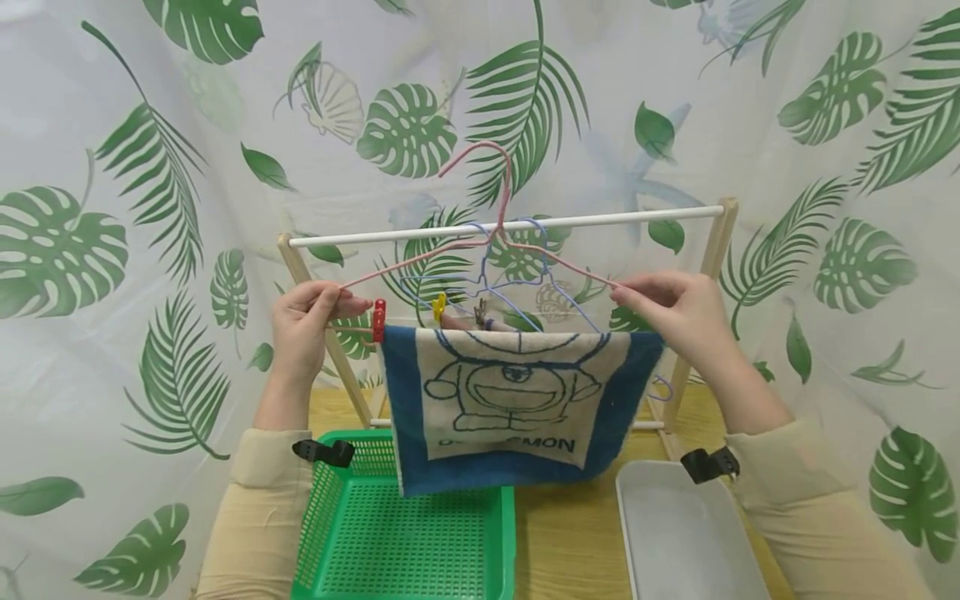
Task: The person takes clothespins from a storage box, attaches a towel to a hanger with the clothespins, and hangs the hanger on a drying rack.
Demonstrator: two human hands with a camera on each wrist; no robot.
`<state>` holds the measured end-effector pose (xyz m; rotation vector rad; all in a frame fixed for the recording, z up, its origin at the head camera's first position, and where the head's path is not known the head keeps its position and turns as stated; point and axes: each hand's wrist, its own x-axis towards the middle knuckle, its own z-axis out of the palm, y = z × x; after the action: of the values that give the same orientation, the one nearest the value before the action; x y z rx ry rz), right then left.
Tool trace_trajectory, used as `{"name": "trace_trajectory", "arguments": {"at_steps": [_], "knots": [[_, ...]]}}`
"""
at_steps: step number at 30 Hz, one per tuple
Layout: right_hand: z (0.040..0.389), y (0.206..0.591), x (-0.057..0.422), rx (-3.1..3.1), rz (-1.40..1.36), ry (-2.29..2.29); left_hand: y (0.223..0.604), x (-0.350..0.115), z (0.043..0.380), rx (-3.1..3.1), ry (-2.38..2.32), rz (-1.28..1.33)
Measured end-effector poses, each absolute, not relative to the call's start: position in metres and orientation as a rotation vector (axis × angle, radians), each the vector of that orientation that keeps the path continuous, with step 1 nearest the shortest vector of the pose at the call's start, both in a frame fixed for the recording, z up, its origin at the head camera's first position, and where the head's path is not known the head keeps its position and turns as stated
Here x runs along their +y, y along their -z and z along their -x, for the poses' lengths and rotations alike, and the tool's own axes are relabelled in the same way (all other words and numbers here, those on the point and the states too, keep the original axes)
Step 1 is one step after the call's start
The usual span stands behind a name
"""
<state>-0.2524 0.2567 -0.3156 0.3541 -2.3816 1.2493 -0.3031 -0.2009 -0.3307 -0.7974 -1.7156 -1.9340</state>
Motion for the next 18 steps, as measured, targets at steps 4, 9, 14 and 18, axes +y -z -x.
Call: {"name": "trace_trajectory", "arguments": {"at_steps": [4, 9, 14, 18], "knots": [[0.254, 0.314, 0.255, -2.3, -0.364, -1.328, 0.325, -0.201, 0.307, -1.719, 1.928, 0.807], [0.257, 0.309, 0.251, -2.202, -0.352, -1.312, 0.317, -0.202, 0.315, -1.728, 1.948, 0.803], [0.258, 0.304, 0.246, -2.127, -0.336, -1.291, 0.311, -0.205, 0.325, -1.765, 1.936, 0.801], [0.258, 0.299, 0.24, -2.076, -0.345, -1.285, 0.306, -0.208, 0.331, -1.76, 1.937, 0.817]]}}
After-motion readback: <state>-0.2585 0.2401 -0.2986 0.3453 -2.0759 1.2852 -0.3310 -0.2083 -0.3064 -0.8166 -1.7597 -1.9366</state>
